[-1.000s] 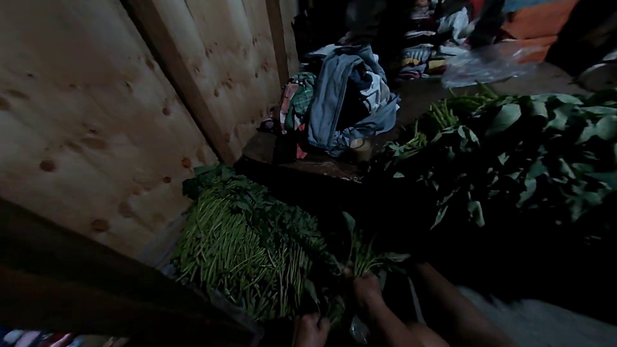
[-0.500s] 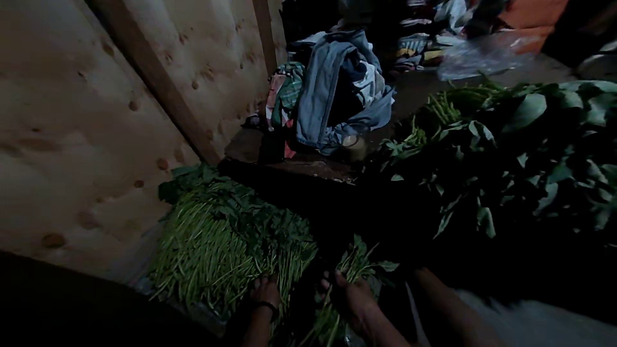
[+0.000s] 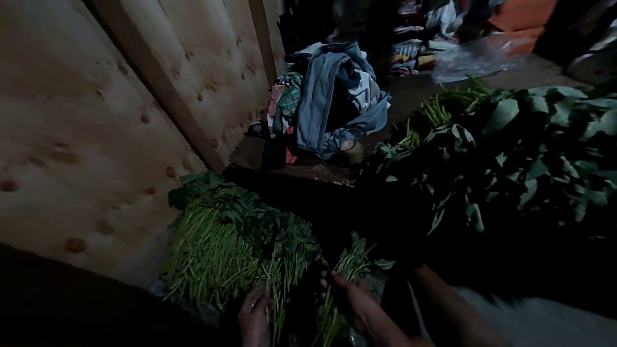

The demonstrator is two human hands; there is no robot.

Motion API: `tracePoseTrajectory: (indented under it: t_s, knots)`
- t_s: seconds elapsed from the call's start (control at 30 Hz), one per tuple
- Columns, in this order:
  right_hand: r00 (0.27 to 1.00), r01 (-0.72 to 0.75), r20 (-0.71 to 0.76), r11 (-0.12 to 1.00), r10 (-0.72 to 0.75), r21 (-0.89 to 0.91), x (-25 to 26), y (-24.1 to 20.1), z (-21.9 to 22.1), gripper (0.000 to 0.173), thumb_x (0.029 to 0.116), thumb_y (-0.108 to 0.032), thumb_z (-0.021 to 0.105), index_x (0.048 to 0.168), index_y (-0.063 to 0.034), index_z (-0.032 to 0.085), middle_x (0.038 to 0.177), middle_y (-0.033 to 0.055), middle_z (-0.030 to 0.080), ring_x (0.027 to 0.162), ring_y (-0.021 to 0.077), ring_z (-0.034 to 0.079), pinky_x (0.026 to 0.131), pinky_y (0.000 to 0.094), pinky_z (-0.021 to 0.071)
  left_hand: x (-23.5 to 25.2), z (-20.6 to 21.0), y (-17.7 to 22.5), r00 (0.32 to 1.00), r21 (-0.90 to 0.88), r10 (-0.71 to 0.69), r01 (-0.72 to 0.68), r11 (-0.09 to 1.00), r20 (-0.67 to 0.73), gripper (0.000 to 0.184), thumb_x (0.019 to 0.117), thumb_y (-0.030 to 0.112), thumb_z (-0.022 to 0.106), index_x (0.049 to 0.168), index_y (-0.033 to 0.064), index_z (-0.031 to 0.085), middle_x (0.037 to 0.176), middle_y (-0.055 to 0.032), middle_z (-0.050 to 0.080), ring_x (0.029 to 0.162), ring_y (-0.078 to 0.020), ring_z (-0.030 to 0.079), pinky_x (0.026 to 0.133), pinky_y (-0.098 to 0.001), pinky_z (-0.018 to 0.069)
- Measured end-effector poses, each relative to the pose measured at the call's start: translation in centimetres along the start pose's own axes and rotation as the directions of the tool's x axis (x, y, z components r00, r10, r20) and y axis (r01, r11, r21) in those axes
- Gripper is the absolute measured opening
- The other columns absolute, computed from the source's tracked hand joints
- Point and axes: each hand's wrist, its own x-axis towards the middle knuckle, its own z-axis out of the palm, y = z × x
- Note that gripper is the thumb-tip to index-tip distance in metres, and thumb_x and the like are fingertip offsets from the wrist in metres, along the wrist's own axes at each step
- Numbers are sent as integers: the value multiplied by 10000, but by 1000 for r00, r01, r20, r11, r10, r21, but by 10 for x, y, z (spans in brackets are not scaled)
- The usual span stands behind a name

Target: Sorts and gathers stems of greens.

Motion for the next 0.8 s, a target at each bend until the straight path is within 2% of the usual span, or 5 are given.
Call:
tracePoseTrajectory:
  t_s: [0.17,0.27,0.43,0.67,0.8]
  knots:
    - [998,40,-49,999,-39,13,-8,-2,3,289,1065,-84,528,1340,-32,456,969,116,622,788,200,672,686,362,602,-44,-25,7,997,-220,75,-67,973,28,402,991,-63,475,1391,-109,469,1073,-81,606,743,-69,622,692,-255,559]
    - [998,57,-9,998,-57,-38,-12,-2,0,300,1053,-55,540,1351,-32,519,992,116,633,792,205,668,695,367,600,-61,-34,14,993,-246,101,-83,966,59,359,994,-67,475,1351,-107,491,1014,-41,620,764,-56,635,725,-246,568]
    - [997,69,42,991,-65,-113,-11,0,-3,181,1068,-105,533,1202,8,579,893,108,650,732,194,671,668,344,606,-76,-40,23,979,-304,176,-138,942,99,346,952,-103,499,1295,-80,543,955,10,666,781,-51,668,757,-253,588]
    - [998,63,17,996,-62,-66,-11,1,0,295,1094,-195,494,1351,-63,551,888,81,603,655,168,613,621,340,582,-85,-40,31,963,-361,242,-186,914,116,339,925,-124,509,1225,-6,615,934,59,702,783,-46,687,745,-249,597]
    - [996,29,80,998,-24,-62,-8,0,0,407,1129,-374,329,1295,-91,571,663,6,500,531,140,544,556,332,554,-86,-38,32,966,-341,221,-164,926,135,339,918,-130,517,1230,-27,601,930,36,685,776,-60,685,733,-256,601]
